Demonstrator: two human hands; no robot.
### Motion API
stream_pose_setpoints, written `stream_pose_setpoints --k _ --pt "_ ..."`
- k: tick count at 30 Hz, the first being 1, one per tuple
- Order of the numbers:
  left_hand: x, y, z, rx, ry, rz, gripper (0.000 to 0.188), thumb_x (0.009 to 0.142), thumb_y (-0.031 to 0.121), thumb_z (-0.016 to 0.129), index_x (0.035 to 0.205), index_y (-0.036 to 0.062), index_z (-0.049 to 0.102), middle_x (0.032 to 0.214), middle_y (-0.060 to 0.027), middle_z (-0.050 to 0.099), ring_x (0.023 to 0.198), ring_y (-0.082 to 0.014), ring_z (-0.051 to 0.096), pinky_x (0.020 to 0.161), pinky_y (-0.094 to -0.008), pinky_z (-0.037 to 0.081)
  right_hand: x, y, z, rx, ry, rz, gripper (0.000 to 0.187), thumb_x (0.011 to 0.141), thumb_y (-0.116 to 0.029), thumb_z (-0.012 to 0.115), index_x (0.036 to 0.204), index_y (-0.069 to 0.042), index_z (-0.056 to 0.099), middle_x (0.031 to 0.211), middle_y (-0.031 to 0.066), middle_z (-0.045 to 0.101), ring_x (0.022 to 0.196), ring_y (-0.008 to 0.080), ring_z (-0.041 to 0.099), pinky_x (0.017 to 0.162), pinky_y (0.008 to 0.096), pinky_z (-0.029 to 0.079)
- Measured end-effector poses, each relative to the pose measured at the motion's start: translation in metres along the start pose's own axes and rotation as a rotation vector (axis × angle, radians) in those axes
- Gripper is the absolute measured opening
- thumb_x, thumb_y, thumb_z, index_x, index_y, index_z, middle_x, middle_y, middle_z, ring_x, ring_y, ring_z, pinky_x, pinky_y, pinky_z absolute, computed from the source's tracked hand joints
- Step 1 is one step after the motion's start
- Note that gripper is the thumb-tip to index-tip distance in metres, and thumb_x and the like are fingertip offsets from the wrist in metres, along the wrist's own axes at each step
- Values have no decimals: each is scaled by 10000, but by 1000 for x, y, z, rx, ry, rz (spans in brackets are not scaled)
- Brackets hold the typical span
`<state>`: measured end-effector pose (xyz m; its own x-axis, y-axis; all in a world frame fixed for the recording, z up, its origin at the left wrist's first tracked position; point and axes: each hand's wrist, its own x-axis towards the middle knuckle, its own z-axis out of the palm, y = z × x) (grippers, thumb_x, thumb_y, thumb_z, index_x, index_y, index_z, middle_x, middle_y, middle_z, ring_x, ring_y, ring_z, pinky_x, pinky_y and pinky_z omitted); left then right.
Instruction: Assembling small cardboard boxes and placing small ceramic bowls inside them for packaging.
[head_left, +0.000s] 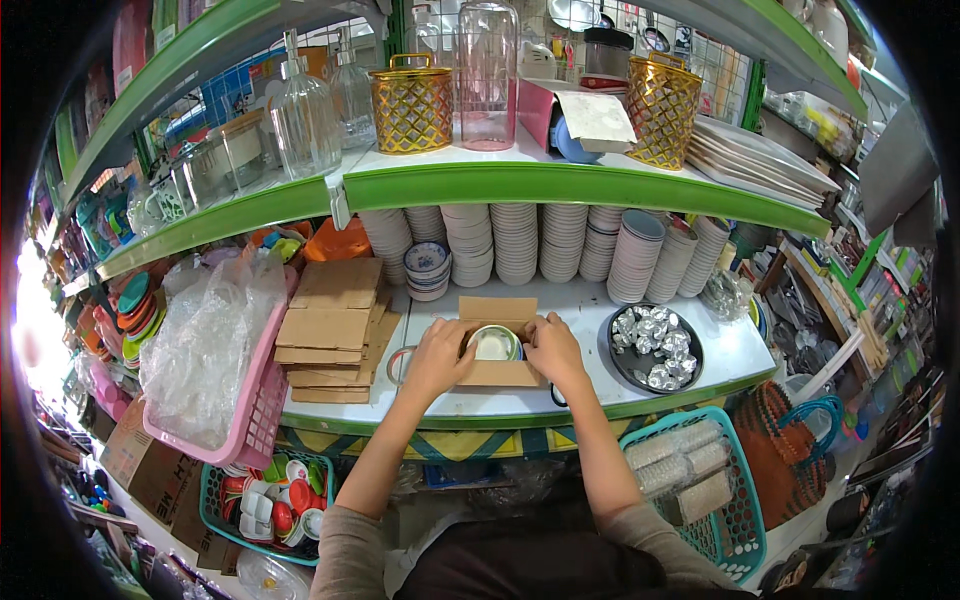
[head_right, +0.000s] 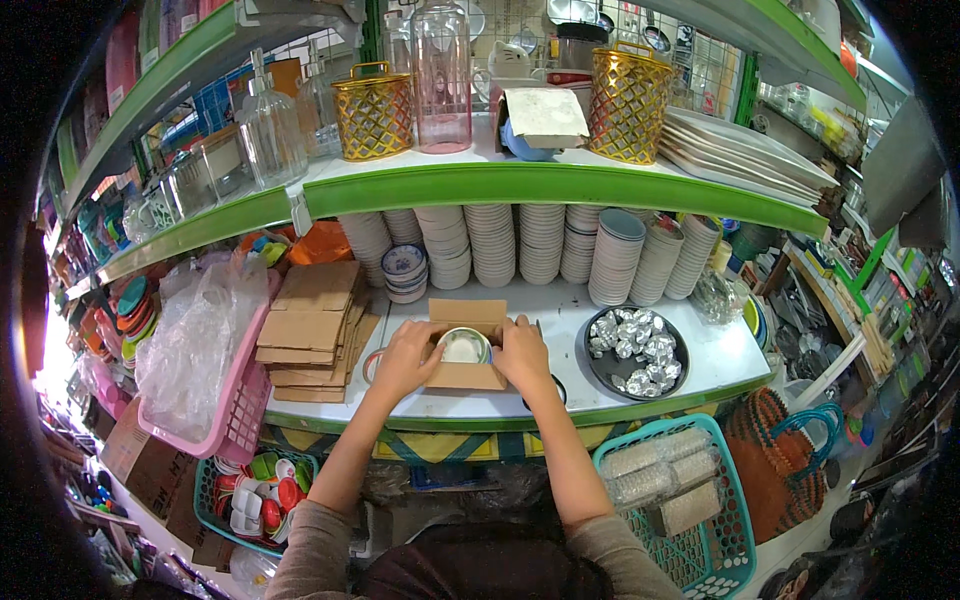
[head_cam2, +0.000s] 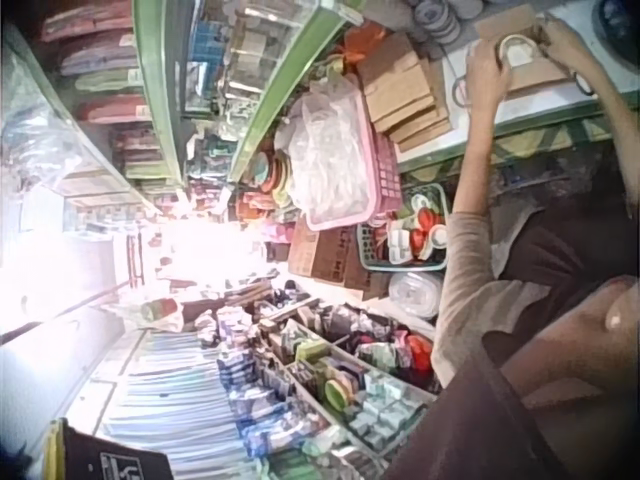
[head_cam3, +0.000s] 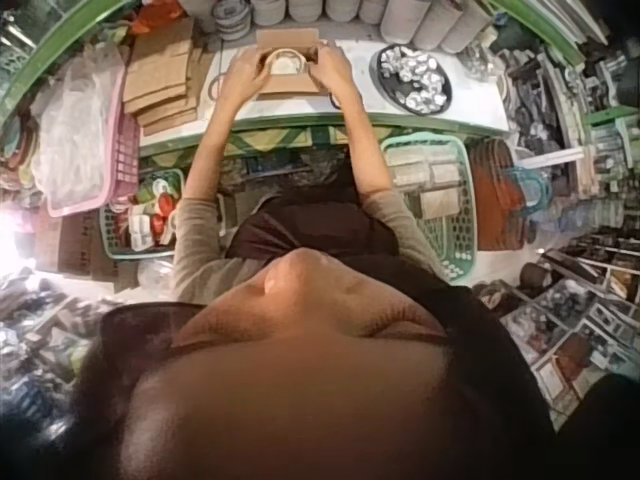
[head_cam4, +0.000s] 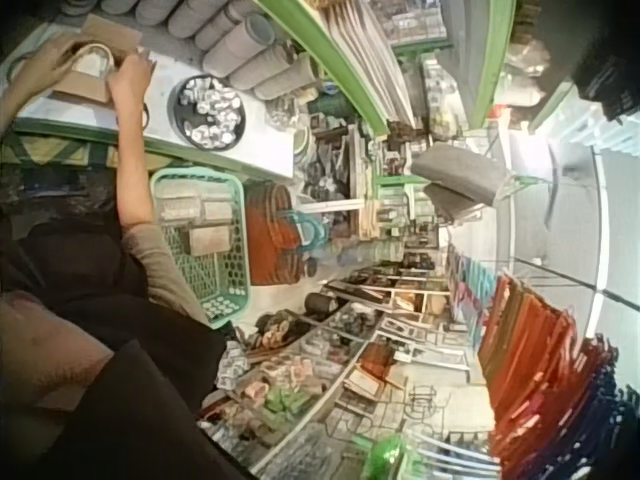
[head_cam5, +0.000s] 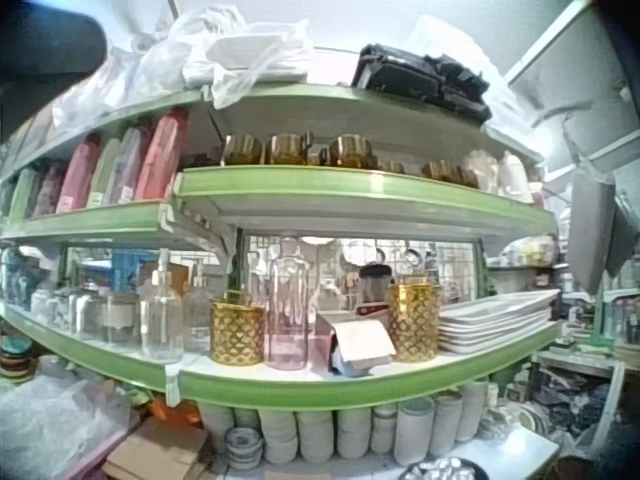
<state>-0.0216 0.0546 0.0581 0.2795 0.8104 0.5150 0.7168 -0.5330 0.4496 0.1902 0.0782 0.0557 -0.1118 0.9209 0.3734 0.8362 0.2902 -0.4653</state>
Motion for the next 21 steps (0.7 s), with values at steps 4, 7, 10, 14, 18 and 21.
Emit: stream_pose_setpoints --k 4,7,10,14,18,21 --pt "-2 -8 10 111 182 104 529 791 291 686 1225 37 524 1233 -136 517 1105 -350 497 915 -451 415 -1 18 6 176 50 -47 337 693 -36 702 999 -44 559 875 150 575 791 301 584 727 383 474" --pt "-5 -19 19 -86 178 -12 747 714 390 757 1297 37 451 1315 -159 450 1201 -358 450 989 -454 384 -4 17 0 331 24 -41 315 719 -18 687 991 -46 531 804 130 560 723 280 563 673 375 459" --pt "-7 -25 27 -298 93 -87 995 592 477 827 1349 21 371 1343 -198 418 1243 -361 425 1033 -443 358 -9 23 -1 457 21 2 280 741 -23 685 972 -46 527 716 101 519 650 255 519 624 360 432" --pt "-5 -21 24 -295 -39 -76 1221 458 502 888 1379 -7 269 1323 -242 421 1251 -355 426 1045 -423 358 -11 29 4 553 64 -9 256 750 -43 707 947 -37 544 626 69 472 564 197 472 556 323 410" --pt "-6 -14 26 -389 -116 -90 1267 448 476 901 1387 -7 200 1312 -244 430 1244 -357 435 1042 -416 368 -15 30 9 612 119 2 222 755 -51 708 915 -33 555 614 62 464 545 179 459 535 313 400" --pt "-9 -12 26 -380 -110 -128 1268 447 460 907 1386 9 184 1319 -244 424 1229 -364 450 1038 -413 376 -21 22 3 578 135 48 174 778 -80 694 905 -31 584 652 81 500 581 204 499 560 325 424"
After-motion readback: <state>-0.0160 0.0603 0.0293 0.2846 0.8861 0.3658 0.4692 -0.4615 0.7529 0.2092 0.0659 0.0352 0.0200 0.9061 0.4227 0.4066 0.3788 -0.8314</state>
